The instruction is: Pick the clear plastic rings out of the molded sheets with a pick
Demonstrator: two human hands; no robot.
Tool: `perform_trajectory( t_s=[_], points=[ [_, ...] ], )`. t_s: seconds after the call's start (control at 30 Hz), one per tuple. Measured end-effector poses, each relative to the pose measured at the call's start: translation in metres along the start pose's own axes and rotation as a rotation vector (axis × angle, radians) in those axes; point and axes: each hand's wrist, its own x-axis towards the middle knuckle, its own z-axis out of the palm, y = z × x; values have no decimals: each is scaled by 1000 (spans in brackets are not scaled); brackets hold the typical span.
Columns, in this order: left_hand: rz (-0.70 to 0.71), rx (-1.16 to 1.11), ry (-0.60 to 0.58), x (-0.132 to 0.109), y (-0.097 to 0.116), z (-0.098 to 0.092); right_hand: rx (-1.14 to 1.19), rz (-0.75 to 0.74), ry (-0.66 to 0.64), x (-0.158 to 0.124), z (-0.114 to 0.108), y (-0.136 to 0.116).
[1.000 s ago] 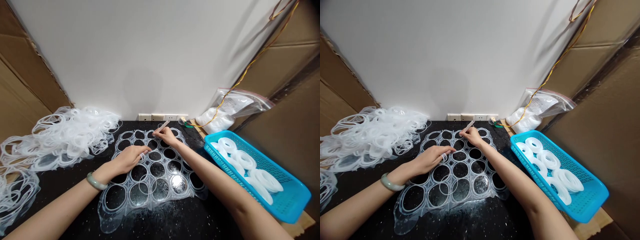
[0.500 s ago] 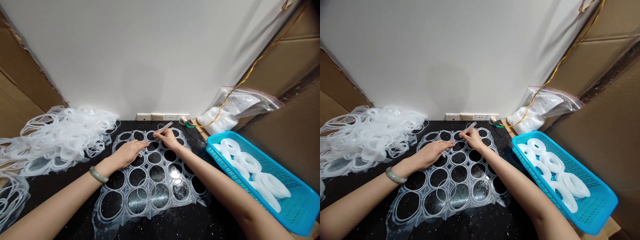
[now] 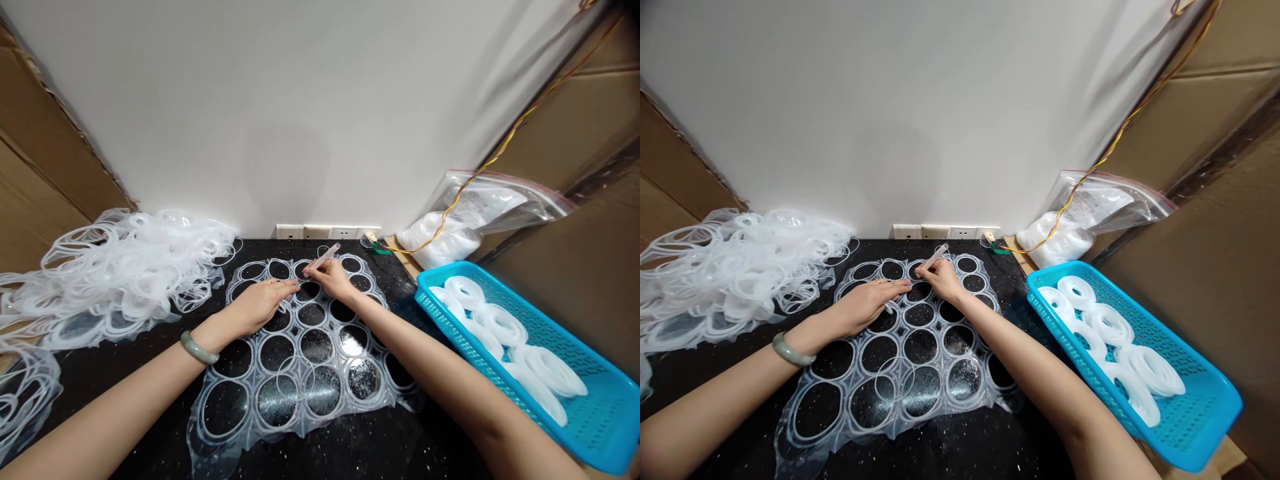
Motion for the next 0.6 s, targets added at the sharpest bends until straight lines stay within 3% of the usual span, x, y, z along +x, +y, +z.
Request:
perform_trajectory(
  t_s=[0.6],
  points=[
    [-29,38,-8,4,9,2,-69,0,27,-4,0,-3]
  ],
)
